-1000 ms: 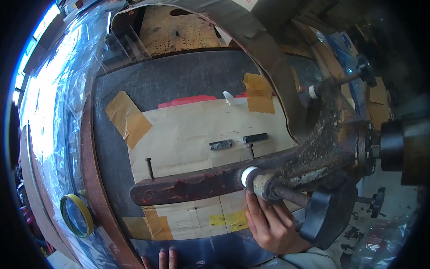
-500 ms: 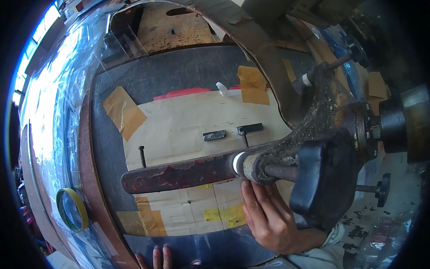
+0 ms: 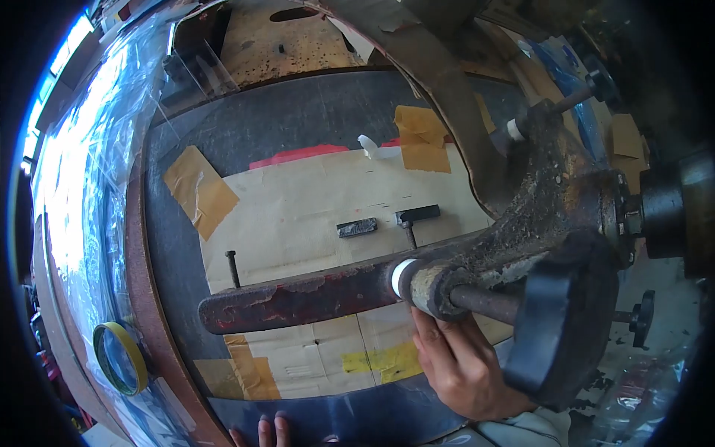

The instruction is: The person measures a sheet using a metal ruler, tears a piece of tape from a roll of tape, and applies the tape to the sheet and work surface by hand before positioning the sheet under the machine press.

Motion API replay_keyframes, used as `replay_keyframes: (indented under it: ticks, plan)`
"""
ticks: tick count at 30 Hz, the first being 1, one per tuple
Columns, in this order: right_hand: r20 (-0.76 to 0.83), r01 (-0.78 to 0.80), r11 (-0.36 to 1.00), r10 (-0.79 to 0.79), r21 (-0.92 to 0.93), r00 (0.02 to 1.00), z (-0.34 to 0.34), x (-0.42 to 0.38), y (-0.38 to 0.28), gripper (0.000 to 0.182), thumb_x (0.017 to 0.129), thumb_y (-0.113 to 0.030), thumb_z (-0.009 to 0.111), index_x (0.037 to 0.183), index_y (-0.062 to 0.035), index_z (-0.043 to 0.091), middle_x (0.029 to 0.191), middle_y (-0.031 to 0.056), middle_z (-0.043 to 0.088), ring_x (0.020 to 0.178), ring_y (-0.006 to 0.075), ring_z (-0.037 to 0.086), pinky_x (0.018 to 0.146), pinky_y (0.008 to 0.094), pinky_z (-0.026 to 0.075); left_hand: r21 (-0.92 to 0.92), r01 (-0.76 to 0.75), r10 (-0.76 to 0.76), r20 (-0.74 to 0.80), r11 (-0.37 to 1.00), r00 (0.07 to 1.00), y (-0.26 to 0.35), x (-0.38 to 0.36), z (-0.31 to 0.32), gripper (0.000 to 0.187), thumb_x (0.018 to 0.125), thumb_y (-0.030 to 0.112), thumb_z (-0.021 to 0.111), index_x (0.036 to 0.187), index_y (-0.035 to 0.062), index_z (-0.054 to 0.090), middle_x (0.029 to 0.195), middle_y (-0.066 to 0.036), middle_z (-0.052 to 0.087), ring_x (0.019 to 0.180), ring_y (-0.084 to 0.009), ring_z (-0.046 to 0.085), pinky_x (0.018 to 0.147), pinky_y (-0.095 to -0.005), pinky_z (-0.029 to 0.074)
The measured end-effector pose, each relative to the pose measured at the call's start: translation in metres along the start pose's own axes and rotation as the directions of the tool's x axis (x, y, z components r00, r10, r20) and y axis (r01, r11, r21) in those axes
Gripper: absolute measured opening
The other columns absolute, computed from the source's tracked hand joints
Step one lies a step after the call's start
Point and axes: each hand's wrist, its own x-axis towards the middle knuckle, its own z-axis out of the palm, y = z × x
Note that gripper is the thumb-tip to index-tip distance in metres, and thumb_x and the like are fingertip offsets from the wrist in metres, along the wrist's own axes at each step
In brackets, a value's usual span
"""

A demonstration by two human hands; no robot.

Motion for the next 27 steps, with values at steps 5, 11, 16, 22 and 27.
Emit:
replay_keyframes:
  ticks: [5,11,16,22,27]
  plan:
    - [-0.001,-0.004,1.0,0.004,-0.003,1.0,0.002,0.0,0.0,0.036,0.081,0.001,0.064,0.115,0.0112,0.061,0.114,0.0308,0.058,0.105,0.0493,0.059,0.089,0.0492,0.051,-0.025,0.001,-0.002,-0.008,1.0,1.0,-0.001,-0.001,-0.001,0.05,0.093,0.057,0.043,0.141,0.0418,0.043,0.146,-0.01,0.046,0.134,-0.0287,0.045,0.104,-0.0686,0.027]
    - [-0.022,-0.014,1.0,0.014,0.017,1.0,0.004,0.001,-0.002,0.034,0.081,0.001,0.064,0.113,0.0113,0.061,0.112,0.0299,0.059,0.103,0.0489,0.06,0.088,0.0492,0.051,-0.032,-0.005,0.005,-0.016,0.999,1.0,-0.004,0.0,-0.003,0.05,0.093,0.057,0.043,0.141,0.0418,0.043,0.146,-0.011,0.046,0.134,-0.0291,0.044,0.104,-0.0687,0.026]
    - [-0.031,-0.016,1.0,0.017,0.026,0.999,0.004,0.004,-0.005,0.032,0.081,0.001,0.064,0.112,0.0112,0.062,0.11,0.0296,0.059,0.1,0.0487,0.061,0.086,0.0492,0.052,-0.041,-0.009,0.008,-0.024,0.999,1.0,-0.005,0.003,-0.005,0.05,0.093,0.057,0.043,0.141,0.0419,0.042,0.146,-0.011,0.046,0.134,-0.0294,0.044,0.104,-0.0687,0.026]
    - [-0.024,-0.043,0.999,0.043,0.006,0.999,0.006,-0.002,-0.006,0.029,0.08,0.0,0.065,0.108,0.011,0.062,0.105,0.03,0.059,0.095,0.0489,0.061,0.083,0.0495,0.052,-0.083,-0.002,-0.001,-0.038,0.997,0.999,-0.004,0.01,-0.005,0.051,0.093,0.058,0.043,0.141,0.0419,0.042,0.146,-0.012,0.045,0.134,-0.0297,0.044,0.105,-0.0687,0.026]
    - [-0.023,-0.059,0.998,0.059,-0.011,0.998,0.007,-0.003,-0.008,0.024,0.08,-0.001,0.065,0.1,0.0106,0.063,0.097,0.0292,0.059,0.088,0.0479,0.061,0.079,0.0503,0.052,-0.112,0.016,-0.025,-0.075,0.994,0.997,-0.006,0.018,-0.006,0.051,0.093,0.058,0.043,0.142,0.0419,0.042,0.146,-0.012,0.045,0.135,-0.03,0.043,0.105,-0.0688,0.026]
